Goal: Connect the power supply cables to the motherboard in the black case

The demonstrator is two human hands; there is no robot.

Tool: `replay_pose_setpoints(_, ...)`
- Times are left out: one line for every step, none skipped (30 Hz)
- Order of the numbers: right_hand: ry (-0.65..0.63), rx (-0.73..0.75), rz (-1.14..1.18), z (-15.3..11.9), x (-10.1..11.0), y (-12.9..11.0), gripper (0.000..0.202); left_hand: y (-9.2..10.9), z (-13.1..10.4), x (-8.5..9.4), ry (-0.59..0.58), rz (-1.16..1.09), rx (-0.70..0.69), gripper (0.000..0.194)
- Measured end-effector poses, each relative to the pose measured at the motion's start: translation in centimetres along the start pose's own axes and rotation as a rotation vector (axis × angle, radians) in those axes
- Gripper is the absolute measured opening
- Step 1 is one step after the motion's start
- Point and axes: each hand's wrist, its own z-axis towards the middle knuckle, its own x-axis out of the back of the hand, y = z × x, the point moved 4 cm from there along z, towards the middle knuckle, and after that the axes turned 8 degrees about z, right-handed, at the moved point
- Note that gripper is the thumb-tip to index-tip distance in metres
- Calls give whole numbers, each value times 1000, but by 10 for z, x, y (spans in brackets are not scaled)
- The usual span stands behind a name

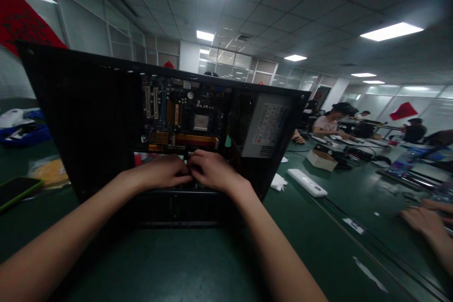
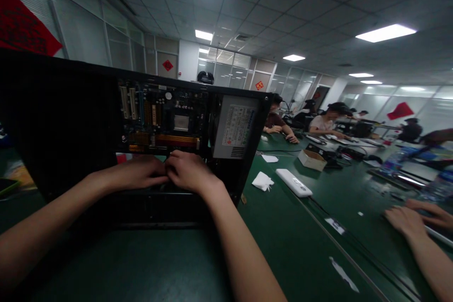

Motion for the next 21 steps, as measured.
replay_pose_setpoints(-31, -13, 27, 0, -3, 3, 20, 1, 0, 0, -6, -8, -10, 32)
replay_pose_setpoints(-80, -37, 66, 0, -8, 7, 22, 1, 1, 0, -3, -10, -10, 33)
replay_pose_setpoints(-142, -72, 111, 0, -14, 12, 24, 2, 1, 1, 4, -6, -4, 33)
replay_pose_setpoints(-210, -110, 152, 0, -19, 17, 27, 1, 0, 2, 7, 2, 2, 34)
replay_pose_setpoints(-271, -145, 183, 0, -25, 22, 30, 1, 0, 2, 9, 11, 5, 35)
replay_pose_setpoints(-316, -172, 203, -1, -29, 26, 32, 2, -1, 3, 12, 18, 1, 34)
replay_pose_setpoints(-345, -189, 208, -1, -32, 29, 35, 2, -1, 3, 15, 21, -8, 34)
replay_pose_setpoints(-368, -206, 198, -1, -35, 32, 37, 2, -1, 3, 22, 24, -15, 33)
replay_pose_setpoints(-394, -229, 174, -2, -37, 35, 39, 2, -1, 3, 31, 26, -19, 33)
replay_pose_setpoints(-427, -263, 141, -3, -39, 39, 42, 1, -1, 3, 40, 26, -22, 34)
replay_pose_setpoints(-462, -305, 105, -3, -41, 42, 45, 1, -1, 3, 49, 25, -24, 36)
replay_pose_setpoints(-494, -344, 71, -4, -43, 45, 47, 1, -1, 3, 55, 22, -26, 37)
replay_pose_setpoints(-520, -372, 45, -5, -45, 48, 46, 1, -1, 2, 60, 16, -28, 38)
replay_pose_setpoints(-538, -386, 33, -5, -47, 51, 43, 0, -1, 2, 65, 9, -31, 37)
replay_pose_setpoints(-551, -387, 33, -5, -49, 53, 39, 1, -1, 2, 71, 2, -33, 35)
replay_pose_setpoints(-565, -380, 37, -5, -51, 55, 34, 1, -1, 2, 78, -2, -32, 33)
replay_pose_setpoints(-578, -369, 40, -4, -53, 56, 32, 1, -1, 3, 82, -5, -29, 31)
replay_pose_setpoints(-584, -356, 41, -4, -54, 58, 30, 2, -2, 3, 83, -6, -29, 30)
replay_pose_setpoints(-586, -344, 38, -3, -55, 59, 30, 2, -2, 4, 81, -7, -32, 29)
replay_pose_setpoints(-587, -333, 35, -2, -56, 60, 31, 3, -2, 4, 76, -5, -35, 29)
replay_pose_setpoints(-586, -328, 34, -2, -56, 61, 32, 4, -2, 5, 71, -4, -39, 29)
